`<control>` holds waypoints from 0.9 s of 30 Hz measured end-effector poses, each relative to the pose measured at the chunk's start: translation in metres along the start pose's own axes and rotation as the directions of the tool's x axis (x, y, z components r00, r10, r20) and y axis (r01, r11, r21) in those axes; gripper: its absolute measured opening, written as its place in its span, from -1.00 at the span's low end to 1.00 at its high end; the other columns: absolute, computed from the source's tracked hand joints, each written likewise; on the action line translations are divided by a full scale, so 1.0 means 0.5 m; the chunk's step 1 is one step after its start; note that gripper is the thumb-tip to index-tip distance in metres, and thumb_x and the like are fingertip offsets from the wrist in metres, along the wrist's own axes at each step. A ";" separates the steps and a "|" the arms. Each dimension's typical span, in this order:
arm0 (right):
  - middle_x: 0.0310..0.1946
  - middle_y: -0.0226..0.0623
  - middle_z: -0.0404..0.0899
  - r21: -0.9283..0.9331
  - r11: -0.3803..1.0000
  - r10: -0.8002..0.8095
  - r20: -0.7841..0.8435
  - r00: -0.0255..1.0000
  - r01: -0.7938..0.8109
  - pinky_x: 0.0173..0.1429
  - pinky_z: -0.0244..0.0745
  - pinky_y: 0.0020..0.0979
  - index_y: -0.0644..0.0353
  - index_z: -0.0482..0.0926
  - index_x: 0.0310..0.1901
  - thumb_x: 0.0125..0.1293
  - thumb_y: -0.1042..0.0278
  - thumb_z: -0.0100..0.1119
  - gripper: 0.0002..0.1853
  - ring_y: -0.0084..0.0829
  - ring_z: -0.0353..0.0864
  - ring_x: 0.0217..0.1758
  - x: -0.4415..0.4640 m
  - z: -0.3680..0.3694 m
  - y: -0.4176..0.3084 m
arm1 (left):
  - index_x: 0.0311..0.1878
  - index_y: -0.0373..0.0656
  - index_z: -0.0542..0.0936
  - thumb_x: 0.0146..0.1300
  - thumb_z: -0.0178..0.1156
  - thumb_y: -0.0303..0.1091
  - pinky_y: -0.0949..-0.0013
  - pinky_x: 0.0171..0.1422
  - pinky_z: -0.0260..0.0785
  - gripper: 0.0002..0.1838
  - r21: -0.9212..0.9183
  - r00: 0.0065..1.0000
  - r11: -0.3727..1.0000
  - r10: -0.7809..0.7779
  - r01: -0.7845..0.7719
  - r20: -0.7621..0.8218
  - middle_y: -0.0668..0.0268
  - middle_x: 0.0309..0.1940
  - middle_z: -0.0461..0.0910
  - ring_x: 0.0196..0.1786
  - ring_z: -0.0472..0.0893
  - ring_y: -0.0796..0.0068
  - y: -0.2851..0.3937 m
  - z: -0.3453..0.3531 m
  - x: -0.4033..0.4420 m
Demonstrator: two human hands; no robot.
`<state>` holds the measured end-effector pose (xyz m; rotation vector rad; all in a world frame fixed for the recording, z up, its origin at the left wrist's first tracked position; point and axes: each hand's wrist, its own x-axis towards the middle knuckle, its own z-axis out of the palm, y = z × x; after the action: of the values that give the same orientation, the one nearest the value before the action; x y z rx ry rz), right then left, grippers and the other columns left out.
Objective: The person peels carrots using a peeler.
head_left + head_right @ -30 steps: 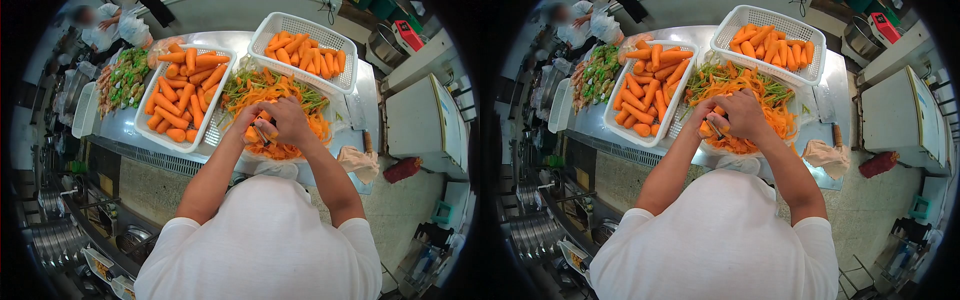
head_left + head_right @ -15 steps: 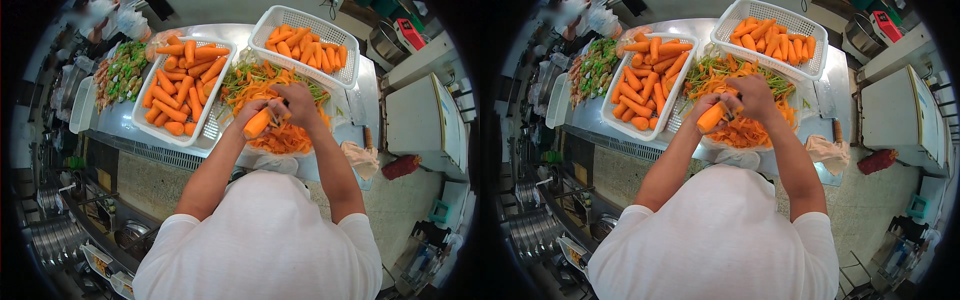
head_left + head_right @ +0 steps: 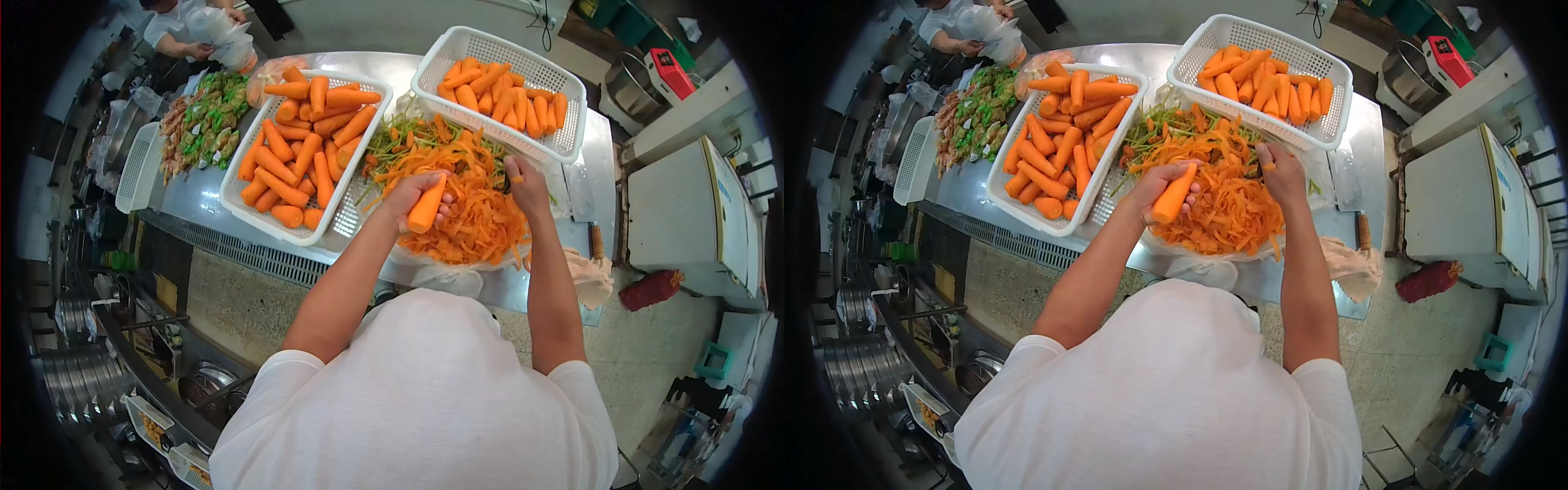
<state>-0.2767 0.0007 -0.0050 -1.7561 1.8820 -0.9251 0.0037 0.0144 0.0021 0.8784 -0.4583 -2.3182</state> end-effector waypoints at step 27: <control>-0.19 -0.23 0.70 0.293 0.944 0.132 0.090 0.987 -0.153 0.01 0.51 -0.36 0.27 0.59 0.05 0.44 -0.07 0.28 -0.51 -0.42 0.62 -0.14 -0.124 0.003 -0.003 | 0.27 -0.28 0.49 0.09 0.26 0.41 0.11 0.15 0.53 -0.05 0.843 0.625 0.344 0.567 0.413 -0.537 -0.04 0.03 0.69 0.02 0.71 0.02 0.247 -0.221 -0.031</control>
<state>-0.2666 0.0615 -0.0139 -1.4357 1.6972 -1.0197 0.1407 -0.0799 -0.0075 2.2233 -1.4602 -1.0168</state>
